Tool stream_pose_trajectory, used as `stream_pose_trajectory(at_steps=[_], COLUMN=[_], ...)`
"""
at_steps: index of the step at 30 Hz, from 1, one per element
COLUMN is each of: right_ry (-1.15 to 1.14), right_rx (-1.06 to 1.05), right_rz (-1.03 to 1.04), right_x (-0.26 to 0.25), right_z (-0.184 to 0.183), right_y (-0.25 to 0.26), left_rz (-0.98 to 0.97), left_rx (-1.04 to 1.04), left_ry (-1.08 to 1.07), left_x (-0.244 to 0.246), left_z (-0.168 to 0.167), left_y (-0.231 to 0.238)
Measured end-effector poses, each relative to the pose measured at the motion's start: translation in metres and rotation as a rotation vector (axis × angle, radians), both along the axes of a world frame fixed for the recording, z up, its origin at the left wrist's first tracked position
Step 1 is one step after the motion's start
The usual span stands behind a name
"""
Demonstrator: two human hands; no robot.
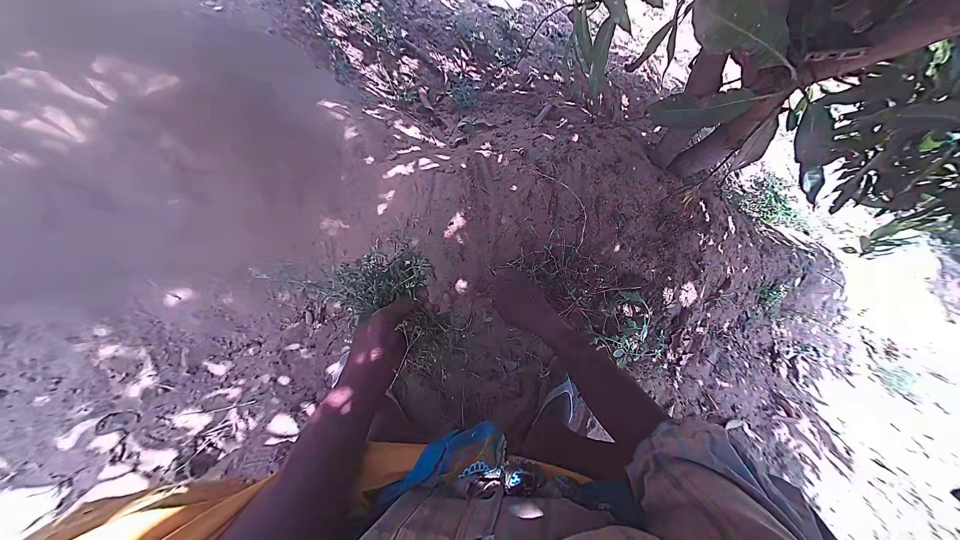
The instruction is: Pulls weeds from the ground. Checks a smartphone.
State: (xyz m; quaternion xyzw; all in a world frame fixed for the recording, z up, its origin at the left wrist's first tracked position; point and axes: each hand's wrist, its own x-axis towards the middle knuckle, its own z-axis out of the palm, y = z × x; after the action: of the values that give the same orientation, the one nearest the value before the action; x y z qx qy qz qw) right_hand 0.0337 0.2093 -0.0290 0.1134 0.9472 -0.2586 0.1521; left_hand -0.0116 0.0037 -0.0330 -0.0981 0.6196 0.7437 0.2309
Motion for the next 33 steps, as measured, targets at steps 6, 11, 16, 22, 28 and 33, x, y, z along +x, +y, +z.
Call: stream_pose_trajectory(at_steps=[6,11,16,22,28,33], right_ry=[-0.085,0.06,0.273,0.084,-0.265,-0.165], right_rx=[0.274,0.001,-0.19,-0.014,0.137,0.03], right_rz=[-0.227,-0.474,-0.806,-0.964,-0.747,-0.779], right_x=[0.013,0.018,0.037,0.072,0.072,0.07], right_z=[-0.03,0.009,0.014,-0.007,-0.033,0.01], right_y=[0.058,0.116,0.161,0.17,0.15,0.183], left_rz=[0.016,0.029,-0.008,-0.045,-0.063,-0.06], left_rx=[-0.078,-0.072,-0.096,-0.183,-0.247,-0.261], left_ry=[-0.073,-0.103,-0.064,-0.057,-0.049,-0.075], left_x=[0.001,0.004,0.003,0.004,0.006,0.007], left_z=[0.005,0.013,0.013,0.009,0.015,0.018], left_y=[0.002,0.007,0.006,0.007,0.007,0.008])
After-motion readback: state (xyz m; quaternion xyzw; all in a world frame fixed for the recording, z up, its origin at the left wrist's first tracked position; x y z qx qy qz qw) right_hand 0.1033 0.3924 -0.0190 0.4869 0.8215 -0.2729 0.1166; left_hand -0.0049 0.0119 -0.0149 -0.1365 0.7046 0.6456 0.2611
